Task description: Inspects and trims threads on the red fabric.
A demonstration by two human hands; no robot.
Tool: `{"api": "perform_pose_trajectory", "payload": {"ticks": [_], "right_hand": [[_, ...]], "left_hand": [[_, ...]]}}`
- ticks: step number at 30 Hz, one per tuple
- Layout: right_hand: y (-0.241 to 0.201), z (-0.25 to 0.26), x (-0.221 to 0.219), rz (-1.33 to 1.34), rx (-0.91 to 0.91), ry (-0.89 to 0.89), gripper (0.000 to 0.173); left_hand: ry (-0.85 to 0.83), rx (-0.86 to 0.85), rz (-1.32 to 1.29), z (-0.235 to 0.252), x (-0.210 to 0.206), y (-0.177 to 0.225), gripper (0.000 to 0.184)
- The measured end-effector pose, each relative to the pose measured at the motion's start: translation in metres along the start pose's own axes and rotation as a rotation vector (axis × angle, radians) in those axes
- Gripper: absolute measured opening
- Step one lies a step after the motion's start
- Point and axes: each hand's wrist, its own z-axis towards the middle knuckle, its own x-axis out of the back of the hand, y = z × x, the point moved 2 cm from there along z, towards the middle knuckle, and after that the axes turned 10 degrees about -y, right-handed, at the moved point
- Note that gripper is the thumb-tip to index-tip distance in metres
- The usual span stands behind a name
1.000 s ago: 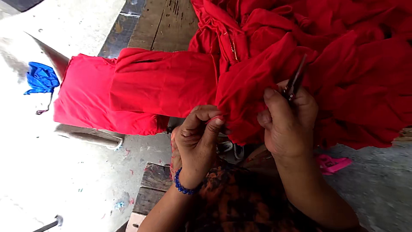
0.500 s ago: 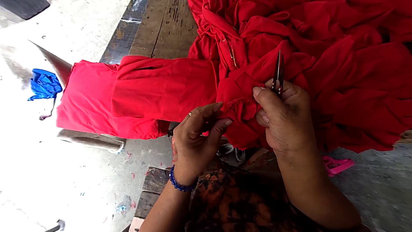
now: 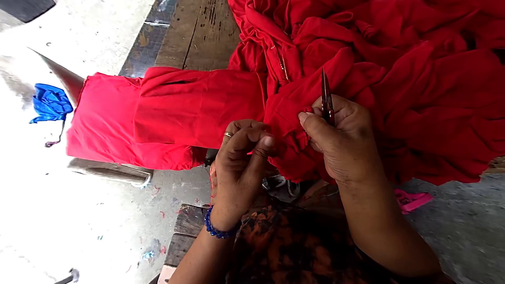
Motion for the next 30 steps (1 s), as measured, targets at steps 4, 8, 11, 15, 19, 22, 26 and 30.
{"api": "perform_pose_trajectory", "payload": {"ticks": [4, 8, 11, 15, 19, 22, 26, 30], "right_hand": [[-0.001, 0.000, -0.002, -0.081, 0.021, -0.039, 0.018], [-0.011, -0.010, 0.005, -0.311, 0.107, -0.075, 0.011], [-0.020, -0.033, 0.009, -0.766, 0.230, 0.008, 0.027], [-0.024, -0.052, 0.001, -1.113, 0.304, 0.070, 0.032], [-0.023, -0.050, -0.005, -1.173, 0.322, 0.082, 0.030], [-0.024, -0.049, -0.006, -1.170, 0.341, 0.085, 0.028], [-0.021, -0.048, -0.007, -1.149, 0.305, 0.067, 0.027], [-0.015, -0.052, 0.007, -0.837, 0.232, 0.095, 0.025]], "left_hand": [[-0.035, 0.136, -0.225, -0.004, -0.005, 0.000, 0.017], [0.044, 0.237, -0.444, -0.005, -0.010, 0.001, 0.020], [0.096, 0.193, -0.407, -0.004, -0.011, 0.004, 0.020], [0.109, 0.094, -0.237, -0.004, -0.017, 0.012, 0.017], [0.070, -0.039, -0.030, -0.006, -0.022, 0.017, 0.015], [0.059, -0.099, 0.072, -0.008, -0.024, 0.017, 0.014], [0.040, -0.121, 0.055, -0.009, -0.027, 0.012, 0.015], [0.080, -0.088, -0.060, -0.001, -0.007, 0.004, 0.025]]}}
